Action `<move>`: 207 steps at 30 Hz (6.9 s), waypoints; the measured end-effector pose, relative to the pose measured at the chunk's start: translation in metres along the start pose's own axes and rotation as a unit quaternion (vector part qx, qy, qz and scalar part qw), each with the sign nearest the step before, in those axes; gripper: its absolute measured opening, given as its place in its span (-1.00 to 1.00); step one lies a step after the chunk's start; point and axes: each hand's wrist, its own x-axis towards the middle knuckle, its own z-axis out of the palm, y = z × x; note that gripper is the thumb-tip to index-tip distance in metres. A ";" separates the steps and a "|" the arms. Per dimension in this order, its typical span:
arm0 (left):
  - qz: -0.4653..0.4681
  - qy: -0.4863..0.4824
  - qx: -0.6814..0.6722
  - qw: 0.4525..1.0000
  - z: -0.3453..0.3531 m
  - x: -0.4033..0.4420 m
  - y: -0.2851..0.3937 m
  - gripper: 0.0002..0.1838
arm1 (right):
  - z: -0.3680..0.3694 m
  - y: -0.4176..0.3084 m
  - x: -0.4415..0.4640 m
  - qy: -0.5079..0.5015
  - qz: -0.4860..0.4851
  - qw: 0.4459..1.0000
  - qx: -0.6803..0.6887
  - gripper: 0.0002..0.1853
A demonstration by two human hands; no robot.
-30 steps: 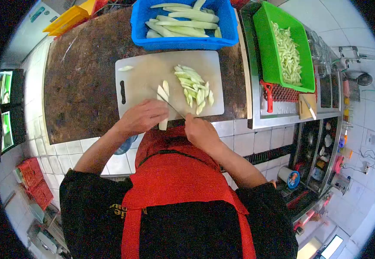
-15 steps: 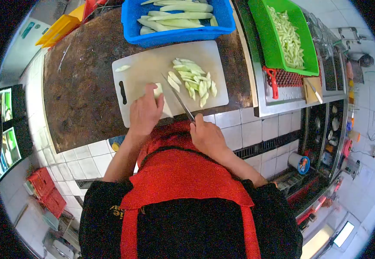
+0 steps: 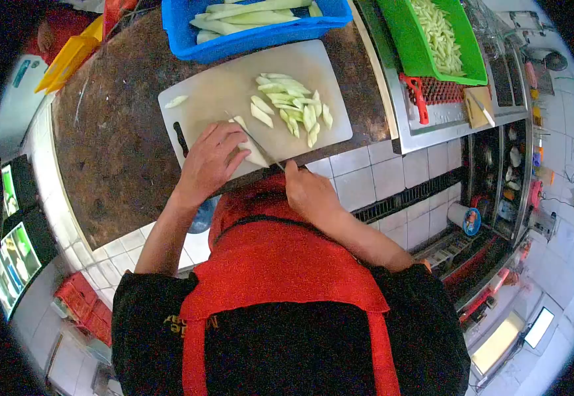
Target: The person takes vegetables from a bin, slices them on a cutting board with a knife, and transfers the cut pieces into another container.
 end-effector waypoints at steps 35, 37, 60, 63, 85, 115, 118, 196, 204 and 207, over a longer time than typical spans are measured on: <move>-0.042 0.148 0.013 0.988 0.041 -0.027 0.036 -0.85 | -0.023 0.037 0.017 -0.090 -0.104 0.983 -0.125 -0.88; -0.035 0.136 0.027 0.990 0.043 -0.029 0.037 -0.86 | -0.029 0.035 0.020 -0.080 -0.118 0.981 -0.131 -0.88; -0.044 0.210 0.046 0.976 0.073 -0.045 0.051 -0.76 | -0.023 0.051 0.021 -0.135 -0.123 0.979 -0.093 -0.85; -0.066 0.255 0.023 0.965 0.081 -0.050 0.054 -0.72 | -0.036 0.052 0.018 -0.118 -0.136 0.982 -0.060 -0.80; -0.009 0.284 0.076 0.956 -0.069 0.096 0.012 -0.75 | -0.041 0.066 0.011 -0.012 -0.071 0.997 0.032 -0.70; 0.086 0.209 0.149 0.963 -0.058 -0.017 -0.030 -0.81 | -0.004 0.048 -0.032 0.015 0.016 0.981 0.190 -0.73; 0.101 0.093 0.186 0.973 -0.026 -0.030 -0.047 -0.62 | -0.007 0.044 -0.025 0.037 0.004 0.981 0.190 -0.72; 0.098 -0.077 0.132 0.983 -0.022 -0.050 -0.012 -0.62 | -0.022 0.043 0.005 -0.015 0.004 1.000 0.010 -0.81; 0.191 -0.091 0.194 0.958 -0.002 -0.068 0.001 -0.60 | -0.003 0.033 -0.001 0.027 0.042 0.997 0.055 -0.80; 0.164 -0.044 0.191 0.967 0.004 -0.061 0.018 -0.62 | -0.003 0.035 -0.008 0.035 0.044 0.997 0.051 -0.78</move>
